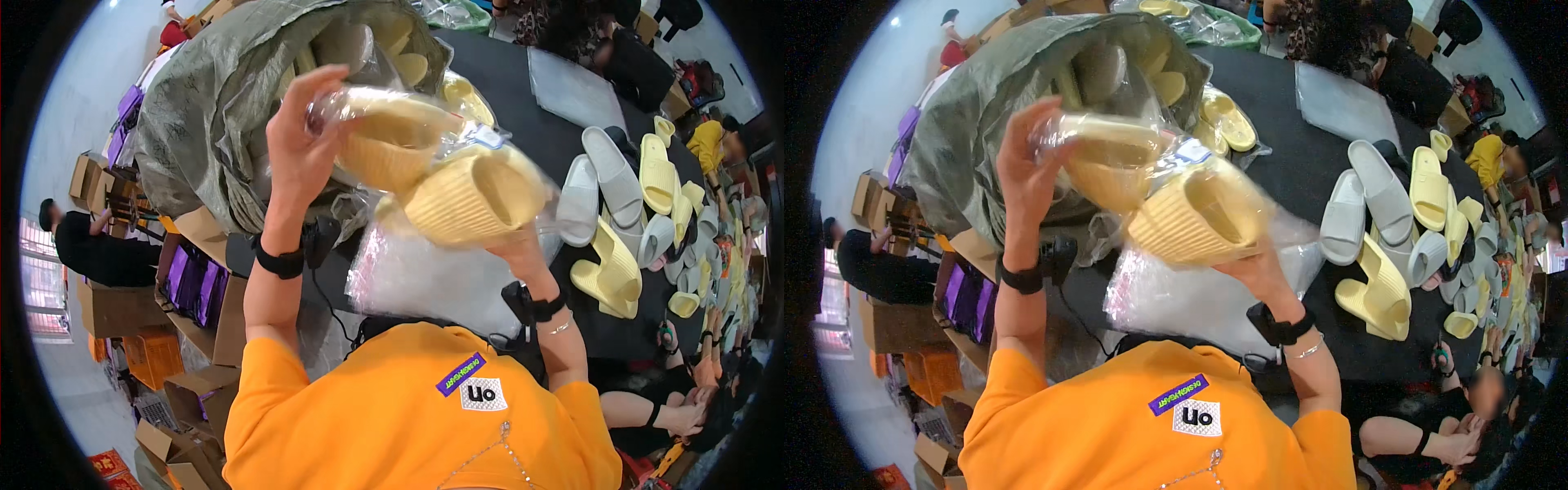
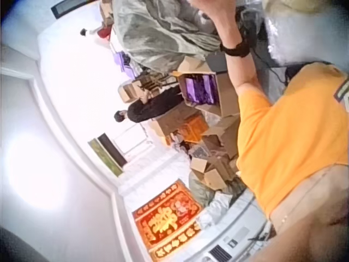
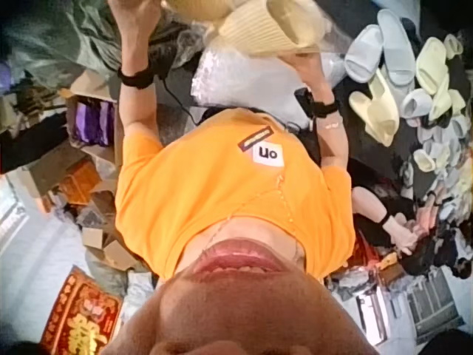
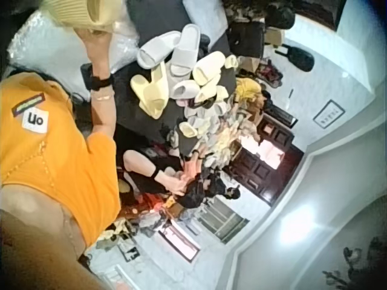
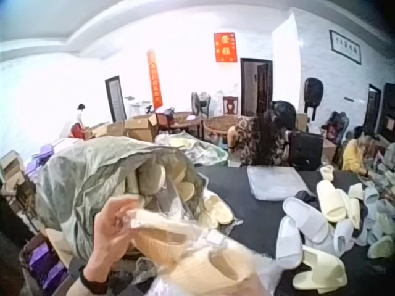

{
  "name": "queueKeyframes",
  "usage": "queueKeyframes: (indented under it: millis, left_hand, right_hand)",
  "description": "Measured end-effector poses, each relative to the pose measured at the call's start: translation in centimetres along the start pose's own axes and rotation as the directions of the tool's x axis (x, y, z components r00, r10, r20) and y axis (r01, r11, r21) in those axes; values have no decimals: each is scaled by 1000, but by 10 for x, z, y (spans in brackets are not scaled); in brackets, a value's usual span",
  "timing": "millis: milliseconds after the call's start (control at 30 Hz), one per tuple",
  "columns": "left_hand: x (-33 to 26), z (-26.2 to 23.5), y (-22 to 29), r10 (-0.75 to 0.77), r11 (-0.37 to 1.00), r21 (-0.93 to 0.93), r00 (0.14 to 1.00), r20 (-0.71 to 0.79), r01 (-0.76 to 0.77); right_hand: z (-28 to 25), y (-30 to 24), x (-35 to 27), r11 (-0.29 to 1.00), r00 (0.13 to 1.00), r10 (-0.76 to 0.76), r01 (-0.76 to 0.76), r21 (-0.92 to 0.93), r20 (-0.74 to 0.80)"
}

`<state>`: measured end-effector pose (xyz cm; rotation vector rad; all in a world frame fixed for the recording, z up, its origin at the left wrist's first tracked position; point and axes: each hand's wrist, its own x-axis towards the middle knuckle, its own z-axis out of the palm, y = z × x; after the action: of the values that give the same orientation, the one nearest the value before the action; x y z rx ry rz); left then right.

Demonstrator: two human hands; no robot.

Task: Packaging different pairs of slippers and sandals into plastic bags from a large sack.

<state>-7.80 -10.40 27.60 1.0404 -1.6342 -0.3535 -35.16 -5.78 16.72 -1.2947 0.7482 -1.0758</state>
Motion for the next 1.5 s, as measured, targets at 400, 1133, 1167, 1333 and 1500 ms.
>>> queueKeyframes:
  millis: [400,1133,1167,1333,1500]
  left_hand:
    - [-105,48,-80,-565,648,-296,703,432,702]
    - [-229,60,-102,-268,957,269,678,684,107]
    - [-224,66,-105,-181,969,248,714,676,11]
    - [-199,105,-116,12,941,229,697,717,-251]
    - [-199,159,-140,36,872,294,650,759,-392]
  right_hand:
    - [-75,102,-151,607,616,714,-782,-144,-333]
    - [-108,164,-133,667,720,454,-666,-335,-525]
    - [-109,170,-135,665,768,370,-612,-428,-523]
    - [-82,148,-122,844,730,470,-537,10,-497]
    - [-89,137,-120,745,615,648,-633,211,-449]
